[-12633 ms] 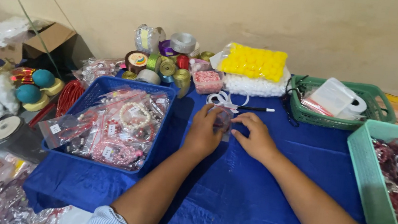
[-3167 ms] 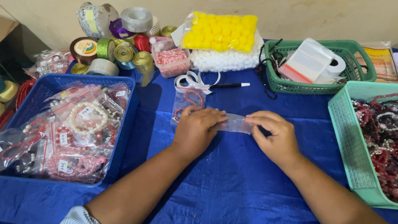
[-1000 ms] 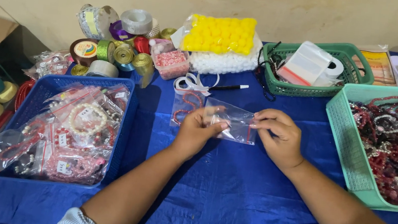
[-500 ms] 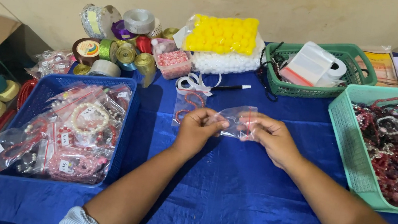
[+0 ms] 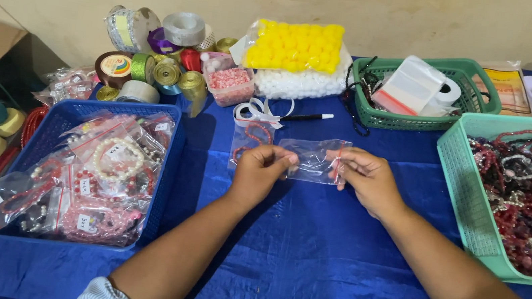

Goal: Packaging handmade bead bracelets into small plastic zip-lock bags.

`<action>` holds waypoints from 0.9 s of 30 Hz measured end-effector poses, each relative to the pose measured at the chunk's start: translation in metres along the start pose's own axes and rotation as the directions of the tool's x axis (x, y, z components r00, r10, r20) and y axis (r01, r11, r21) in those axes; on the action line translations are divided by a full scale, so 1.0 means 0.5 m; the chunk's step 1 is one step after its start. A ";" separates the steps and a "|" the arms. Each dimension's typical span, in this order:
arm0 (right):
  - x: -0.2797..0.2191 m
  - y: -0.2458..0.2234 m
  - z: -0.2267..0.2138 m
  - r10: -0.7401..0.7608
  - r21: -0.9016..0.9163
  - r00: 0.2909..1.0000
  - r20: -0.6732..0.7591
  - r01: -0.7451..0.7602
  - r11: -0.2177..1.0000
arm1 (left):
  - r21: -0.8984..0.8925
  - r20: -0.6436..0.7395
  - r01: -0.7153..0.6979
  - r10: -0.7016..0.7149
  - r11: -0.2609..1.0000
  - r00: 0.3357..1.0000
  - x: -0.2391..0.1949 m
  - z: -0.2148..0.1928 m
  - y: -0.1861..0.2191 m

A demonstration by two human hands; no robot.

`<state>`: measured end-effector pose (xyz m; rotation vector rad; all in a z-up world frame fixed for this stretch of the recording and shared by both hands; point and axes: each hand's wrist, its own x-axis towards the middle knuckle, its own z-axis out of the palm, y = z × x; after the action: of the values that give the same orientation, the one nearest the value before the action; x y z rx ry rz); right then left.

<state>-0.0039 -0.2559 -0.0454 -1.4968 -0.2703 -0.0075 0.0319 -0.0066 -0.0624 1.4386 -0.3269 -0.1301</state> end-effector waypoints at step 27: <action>0.001 0.004 -0.005 -0.052 -0.050 0.999 -0.016 0.051 0.997 | -0.010 0.102 0.046 -0.044 0.999 0.994 -0.003 0.003 -0.009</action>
<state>-0.0024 -0.2582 -0.0475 -1.5382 -0.2968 -0.0684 0.0308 -0.0084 -0.0671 1.4305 -0.3769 -0.2424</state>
